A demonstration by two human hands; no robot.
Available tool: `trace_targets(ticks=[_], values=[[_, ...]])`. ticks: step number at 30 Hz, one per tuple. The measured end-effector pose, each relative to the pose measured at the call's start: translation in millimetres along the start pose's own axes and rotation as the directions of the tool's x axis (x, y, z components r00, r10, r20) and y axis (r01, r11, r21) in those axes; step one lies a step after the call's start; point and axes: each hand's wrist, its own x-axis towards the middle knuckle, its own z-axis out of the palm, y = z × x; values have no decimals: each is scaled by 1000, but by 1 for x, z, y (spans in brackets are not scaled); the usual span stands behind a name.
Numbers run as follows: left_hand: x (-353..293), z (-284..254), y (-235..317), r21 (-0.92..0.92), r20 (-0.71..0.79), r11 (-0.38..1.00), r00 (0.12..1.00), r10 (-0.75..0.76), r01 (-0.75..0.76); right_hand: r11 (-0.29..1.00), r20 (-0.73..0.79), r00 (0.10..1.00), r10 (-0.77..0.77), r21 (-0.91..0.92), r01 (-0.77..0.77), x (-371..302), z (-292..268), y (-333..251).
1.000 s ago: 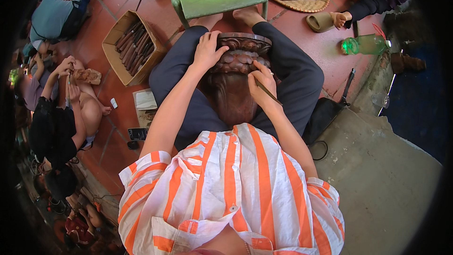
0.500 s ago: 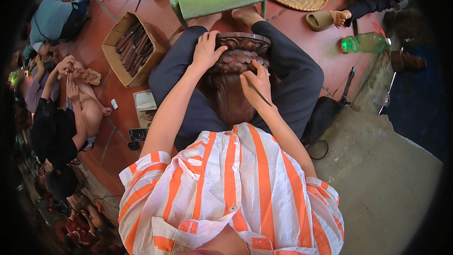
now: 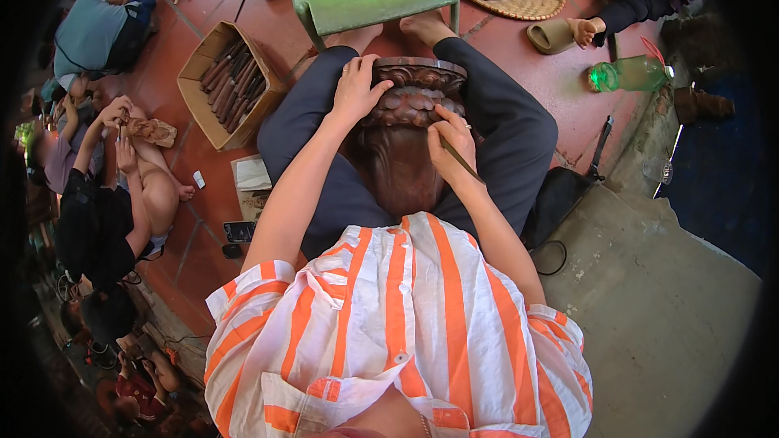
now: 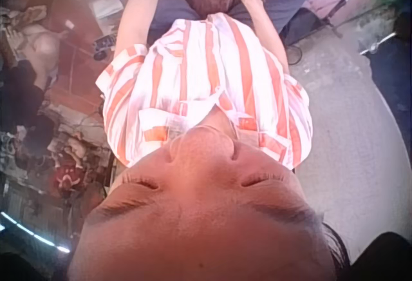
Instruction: The person carves a dark wooden object resting on their lap using a small carving tool. They hold the object steady with one hand while using the tool with the other to shape the surface. The person occasionally pauses to inspect the work.
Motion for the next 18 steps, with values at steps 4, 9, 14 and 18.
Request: trace_targets(ticks=[4,9,14,18], values=[[0,0,0,19,9,1000,1000,-12,12,997,22,998,54,-64,-53,0,4,-12],[0,0,0,-2,5,1000,1000,1,-1,985,5,998,-68,-161,68,0,11,-11],[1,1,0,9,11,1000,1000,2,-3,998,-18,1000,-15,-67,14,-2,7,-2],[0,1,-1,-2,14,1000,1000,-11,11,981,-28,999,-45,-190,39,6,9,-24]])
